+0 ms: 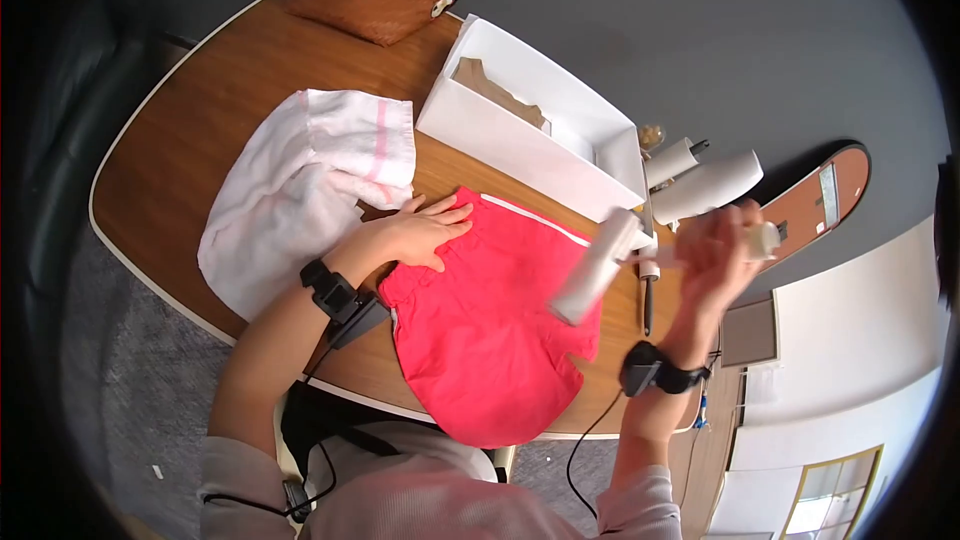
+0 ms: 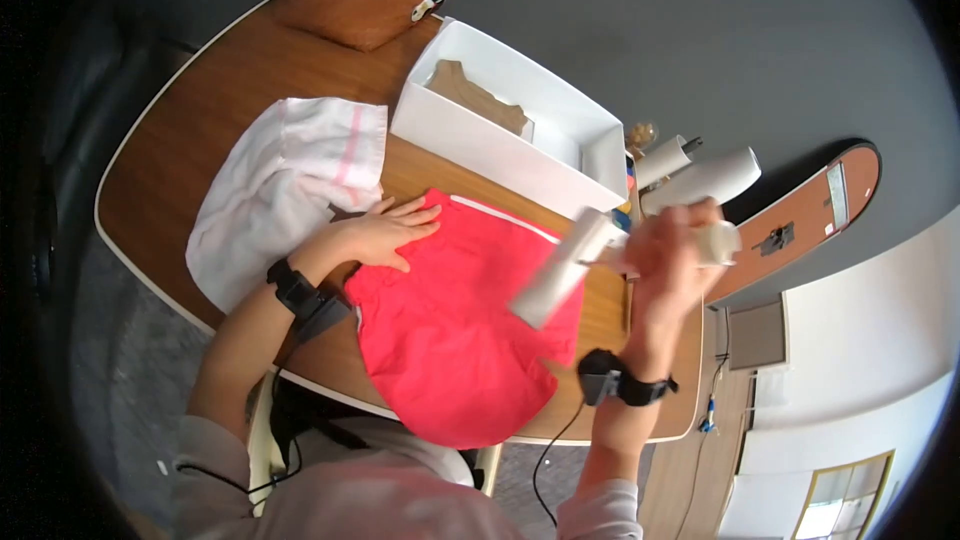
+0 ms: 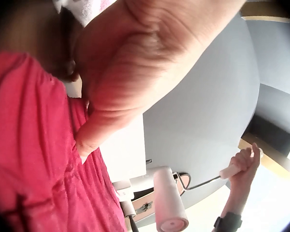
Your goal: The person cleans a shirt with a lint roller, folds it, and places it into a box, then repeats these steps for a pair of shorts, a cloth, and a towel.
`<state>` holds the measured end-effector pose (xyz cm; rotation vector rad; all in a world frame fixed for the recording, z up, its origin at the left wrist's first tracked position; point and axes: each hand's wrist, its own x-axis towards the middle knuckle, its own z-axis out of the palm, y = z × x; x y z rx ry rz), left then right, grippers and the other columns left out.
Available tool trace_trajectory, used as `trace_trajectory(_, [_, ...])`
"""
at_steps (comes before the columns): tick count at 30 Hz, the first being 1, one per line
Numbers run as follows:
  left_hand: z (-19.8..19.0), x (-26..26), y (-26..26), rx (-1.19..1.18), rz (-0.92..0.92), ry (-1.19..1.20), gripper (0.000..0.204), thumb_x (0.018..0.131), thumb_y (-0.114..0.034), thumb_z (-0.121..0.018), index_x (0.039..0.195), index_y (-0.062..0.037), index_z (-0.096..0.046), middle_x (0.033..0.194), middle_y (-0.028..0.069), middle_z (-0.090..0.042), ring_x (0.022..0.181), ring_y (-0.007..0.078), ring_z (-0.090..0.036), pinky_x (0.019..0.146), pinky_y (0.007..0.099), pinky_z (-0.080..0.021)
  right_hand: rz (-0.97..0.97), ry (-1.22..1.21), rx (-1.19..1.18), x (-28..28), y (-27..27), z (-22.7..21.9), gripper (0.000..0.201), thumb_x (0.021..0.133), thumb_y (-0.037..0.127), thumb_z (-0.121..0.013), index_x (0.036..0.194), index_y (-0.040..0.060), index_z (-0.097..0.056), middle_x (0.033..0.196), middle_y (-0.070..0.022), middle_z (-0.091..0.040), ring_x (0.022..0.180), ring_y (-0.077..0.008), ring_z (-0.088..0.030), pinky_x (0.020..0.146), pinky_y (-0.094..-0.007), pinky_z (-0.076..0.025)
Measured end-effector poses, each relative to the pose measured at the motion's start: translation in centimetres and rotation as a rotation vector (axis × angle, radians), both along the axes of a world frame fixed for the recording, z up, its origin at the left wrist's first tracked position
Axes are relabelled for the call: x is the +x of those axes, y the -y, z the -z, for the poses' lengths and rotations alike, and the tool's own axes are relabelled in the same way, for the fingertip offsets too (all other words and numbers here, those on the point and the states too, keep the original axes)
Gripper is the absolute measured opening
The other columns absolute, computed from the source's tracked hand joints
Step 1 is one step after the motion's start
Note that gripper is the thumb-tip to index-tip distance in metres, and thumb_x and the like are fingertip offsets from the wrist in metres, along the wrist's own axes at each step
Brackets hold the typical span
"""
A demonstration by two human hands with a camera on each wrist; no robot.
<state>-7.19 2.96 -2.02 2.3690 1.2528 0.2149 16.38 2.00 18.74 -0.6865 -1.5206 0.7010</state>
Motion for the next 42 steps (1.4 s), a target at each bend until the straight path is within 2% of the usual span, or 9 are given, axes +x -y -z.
trace_trajectory(4, [-0.7,-0.2,0.2,-0.026,0.012,-0.024,0.076,0.070,-0.028,-0.067,0.133,-0.0073,-0.029,0.144,0.0074,-0.011,0.134,0.0250,-0.005,0.104,0.0496,-0.013,-0.280,-0.061,0.001,-5.2,-1.1,3.8,0.018,0.084,0.004,-0.048,0.069,0.0055,-0.039,0.048,-0.0007,-0.040,0.036,-0.0069,-0.038,0.032,-0.0215,-0.031])
trace_trajectory(7, [-0.9,-0.1,0.2,-0.033,0.013,-0.030,0.076,0.070,-0.027,-0.067,0.133,-0.0076,-0.029,0.145,0.0079,-0.010,0.134,0.0254,-0.006,0.104,0.0501,-0.013,-0.303,0.035,-0.054,-7.5,-2.6,4.5,0.018,0.083,0.003,-0.047,0.068,0.0049,-0.039,0.047,-0.0017,-0.040,0.035,-0.0084,-0.038,0.032,-0.0231,-0.031])
trace_trajectory(15, [-0.4,-0.1,0.2,-0.026,-0.011,-0.007,0.077,0.069,-0.027,-0.067,0.133,-0.0078,-0.029,0.145,0.0070,-0.009,0.134,0.0232,-0.005,0.104,0.0497,-0.013,-0.368,-0.069,-0.298,-4.2,-8.7,5.6,0.015,0.083,0.007,-0.043,0.069,0.0094,-0.036,0.047,0.0034,-0.029,0.036,-0.0052,-0.023,0.032,-0.0221,-0.023])
trace_trajectory(21, [-0.5,0.0,0.2,-0.033,-0.009,-0.014,0.078,0.069,-0.026,-0.066,0.134,-0.0078,-0.028,0.145,0.0062,-0.009,0.134,0.0222,-0.004,0.105,0.0494,-0.012,-0.210,0.131,-0.318,-1.7,-7.9,5.8,0.016,0.081,0.009,-0.050,0.067,0.0070,-0.041,0.046,0.0016,-0.036,0.035,-0.0068,-0.030,0.033,-0.0231,-0.026])
trace_trajectory(28, [-0.6,0.0,0.2,-0.056,0.000,-0.008,0.078,0.070,-0.026,-0.066,0.134,-0.0082,-0.027,0.145,0.0056,-0.008,0.134,0.0217,-0.003,0.105,0.0493,-0.011,0.116,0.791,-0.340,2.8,-7.5,9.2,0.011,0.078,0.012,-0.055,0.073,0.0027,-0.053,0.052,0.0026,-0.045,0.043,-0.0058,-0.039,0.040,-0.0221,-0.031])
trace_trajectory(32, [-0.7,0.0,0.2,-0.064,-0.006,0.009,0.078,0.069,-0.024,-0.066,0.134,-0.0069,-0.026,0.145,0.0055,-0.008,0.134,0.0213,-0.003,0.105,0.0492,-0.011,0.082,0.571,-0.376,8.6,-8.1,8.0,0.010,0.079,0.012,-0.053,0.072,0.0046,-0.051,0.051,0.0016,-0.045,0.041,-0.0061,-0.042,0.036,-0.0222,-0.033])
trace_trajectory(34, [-0.5,0.0,0.1,-0.060,-0.005,-0.006,0.077,0.070,-0.023,-0.065,0.135,-0.0121,-0.026,0.145,0.0069,-0.007,0.134,0.0228,-0.003,0.105,0.0491,-0.011,-0.024,0.383,-0.232,9.6,-7.1,5.3,0.007,0.079,0.009,-0.048,0.076,0.0034,-0.049,0.050,-0.0003,-0.043,0.037,-0.0072,-0.040,0.033,-0.0211,-0.032])
trace_trajectory(38, [-2.1,0.2,1.0,-0.066,0.001,0.020,0.068,0.071,-0.016,-0.062,0.132,-0.0243,-0.034,0.144,0.0127,-0.007,0.134,0.0287,-0.003,0.105,0.0491,-0.011,-0.097,0.178,0.018,6.5,-4.3,1.0,0.021,0.083,0.007,-0.046,0.066,0.0080,-0.035,0.048,0.0012,-0.037,0.035,-0.0053,-0.033,0.031,-0.0212,-0.026])
trace_trajectory(42, [-1.9,3.1,2.3,0.104,0.058,-0.072,0.061,0.070,-0.006,-0.056,0.126,-0.0292,-0.044,0.142,0.0188,-0.010,0.132,0.0359,-0.006,0.105,0.0488,-0.009,-0.170,0.013,0.015,0.7,-4.0,1.9,0.020,0.085,0.005,-0.046,0.068,0.0082,-0.036,0.049,0.0026,-0.035,0.036,-0.0041,-0.031,0.032,-0.0203,-0.025])
